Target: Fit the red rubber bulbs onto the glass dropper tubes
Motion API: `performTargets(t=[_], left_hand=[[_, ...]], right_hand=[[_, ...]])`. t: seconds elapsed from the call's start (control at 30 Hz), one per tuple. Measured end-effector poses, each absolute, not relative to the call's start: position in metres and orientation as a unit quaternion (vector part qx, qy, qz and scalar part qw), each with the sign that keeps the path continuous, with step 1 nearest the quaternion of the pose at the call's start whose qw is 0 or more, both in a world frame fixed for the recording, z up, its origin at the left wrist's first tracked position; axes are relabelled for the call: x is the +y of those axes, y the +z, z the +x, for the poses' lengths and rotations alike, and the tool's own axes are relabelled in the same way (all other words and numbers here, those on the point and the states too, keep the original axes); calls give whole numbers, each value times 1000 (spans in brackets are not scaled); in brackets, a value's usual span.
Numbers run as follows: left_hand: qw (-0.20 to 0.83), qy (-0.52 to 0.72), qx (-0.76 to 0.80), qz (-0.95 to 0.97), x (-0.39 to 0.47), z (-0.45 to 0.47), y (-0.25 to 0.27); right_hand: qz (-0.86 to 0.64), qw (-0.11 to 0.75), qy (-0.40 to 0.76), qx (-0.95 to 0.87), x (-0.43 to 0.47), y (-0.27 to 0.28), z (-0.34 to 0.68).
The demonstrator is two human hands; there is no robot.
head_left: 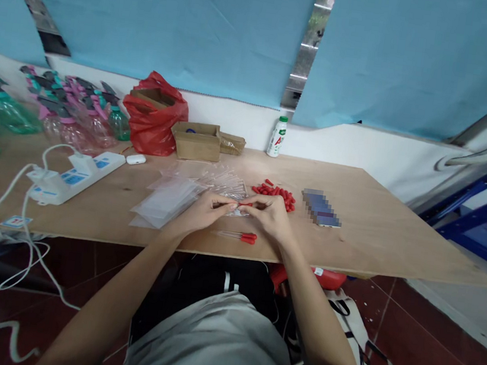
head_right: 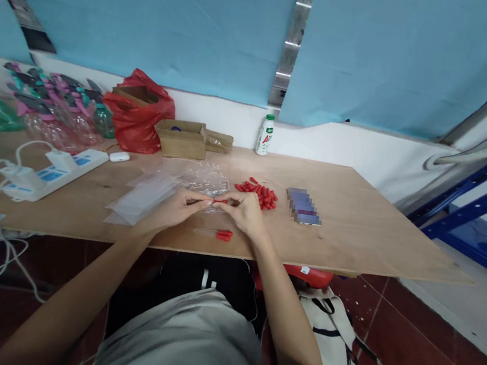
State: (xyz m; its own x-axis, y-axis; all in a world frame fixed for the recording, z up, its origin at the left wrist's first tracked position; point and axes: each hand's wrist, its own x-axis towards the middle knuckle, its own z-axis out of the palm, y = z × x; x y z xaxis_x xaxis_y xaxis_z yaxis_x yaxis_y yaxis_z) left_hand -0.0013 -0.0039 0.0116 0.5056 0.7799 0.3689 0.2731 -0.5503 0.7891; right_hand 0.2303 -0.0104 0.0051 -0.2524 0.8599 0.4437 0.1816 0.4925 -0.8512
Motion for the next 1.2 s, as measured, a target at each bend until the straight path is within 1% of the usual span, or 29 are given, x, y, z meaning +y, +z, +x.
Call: performTargets(t=[0.27, 0.4, 0.6, 0.8, 1.2], left_hand=[[331, 386, 341, 790, -3, -2, 15], [348, 415, 341, 768, -6, 0, 16], [379, 460, 323, 735, -5, 1, 12], [405, 478, 313, 713, -4, -1, 12], [393, 486, 312, 716, -2, 2, 8]], right_hand=[[-362, 479, 371, -708, -14, 8, 229], [-370, 478, 334, -723, -14, 9, 227], [-392, 529, 258, -707, -15, 7, 216], [-358, 569, 308, -673, -13, 2, 208], [-382, 569, 291, -667, -16, 0, 206]])
